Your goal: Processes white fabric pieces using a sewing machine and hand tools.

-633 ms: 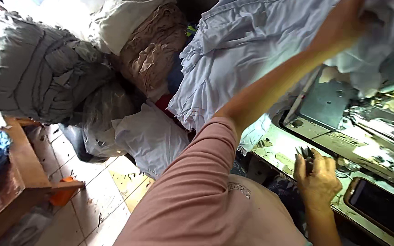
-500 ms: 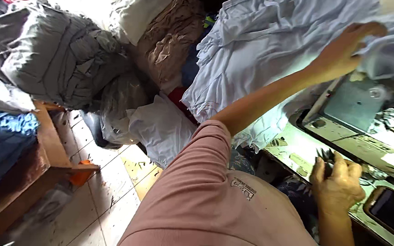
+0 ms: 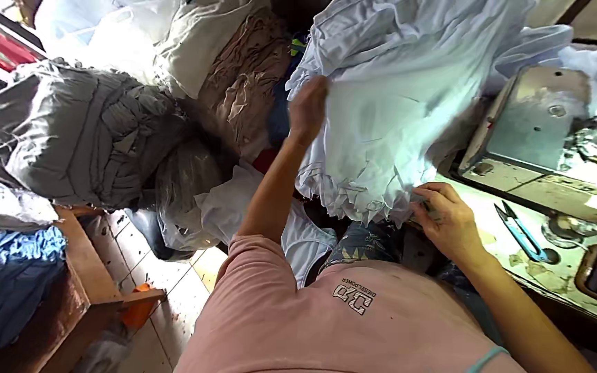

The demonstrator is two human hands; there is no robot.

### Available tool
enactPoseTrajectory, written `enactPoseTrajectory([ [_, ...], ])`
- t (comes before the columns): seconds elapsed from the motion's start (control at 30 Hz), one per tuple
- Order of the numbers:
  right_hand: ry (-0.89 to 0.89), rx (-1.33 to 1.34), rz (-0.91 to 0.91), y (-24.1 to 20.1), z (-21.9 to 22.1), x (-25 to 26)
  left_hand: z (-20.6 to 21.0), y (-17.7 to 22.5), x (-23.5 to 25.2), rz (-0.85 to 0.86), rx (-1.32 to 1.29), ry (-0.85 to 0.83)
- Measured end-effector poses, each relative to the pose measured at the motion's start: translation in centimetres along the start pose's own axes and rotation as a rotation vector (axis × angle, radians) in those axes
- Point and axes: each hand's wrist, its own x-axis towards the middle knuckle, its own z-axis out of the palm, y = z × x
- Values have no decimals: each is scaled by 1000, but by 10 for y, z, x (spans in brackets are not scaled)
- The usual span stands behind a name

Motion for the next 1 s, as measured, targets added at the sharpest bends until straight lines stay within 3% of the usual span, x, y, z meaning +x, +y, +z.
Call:
enactPoseTrajectory([
  [0.07, 7, 55, 33, 4, 1, 3, -29, -17, 10, -100, 0, 143],
  [0.1, 18, 75, 48, 6, 1, 4, -42, -26, 14, -164, 74, 128],
  [0.2, 53, 107, 70, 12, 4, 17, -61, -32, 19, -322, 269, -217],
  [0.27, 64, 138, 84, 14, 9, 37, -48, -10, 23, -194, 251, -229],
  [0.33, 51, 167, 121, 13, 15, 62, -17, 19, 28, 94, 106, -236],
  [0.4, 53, 184, 156, 11, 23, 90, 27, 38, 40, 295, 10, -382],
  [0.47, 99, 174, 192, 9, 33, 118, 67, 40, 62, 370, 96, -422],
  [0.57, 185, 107, 282, 13, 55, 148, 94, 40, 100, 349, 77, -314],
  [0.67, 292, 132, 291, 14, 70, 161, 86, 83, 118, 488, -58, -259],
  [0.8, 302, 305, 304, 1, 68, 163, 58, 139, 113, 681, -96, -186],
  [0.9, 273, 555, 222, 0, 46, 129, 27, 135, 115, 612, -124, -166],
  [1.0, 173, 582, 180, -2, -5, 68, 6, 114, 114, 594, -276, -314],
])
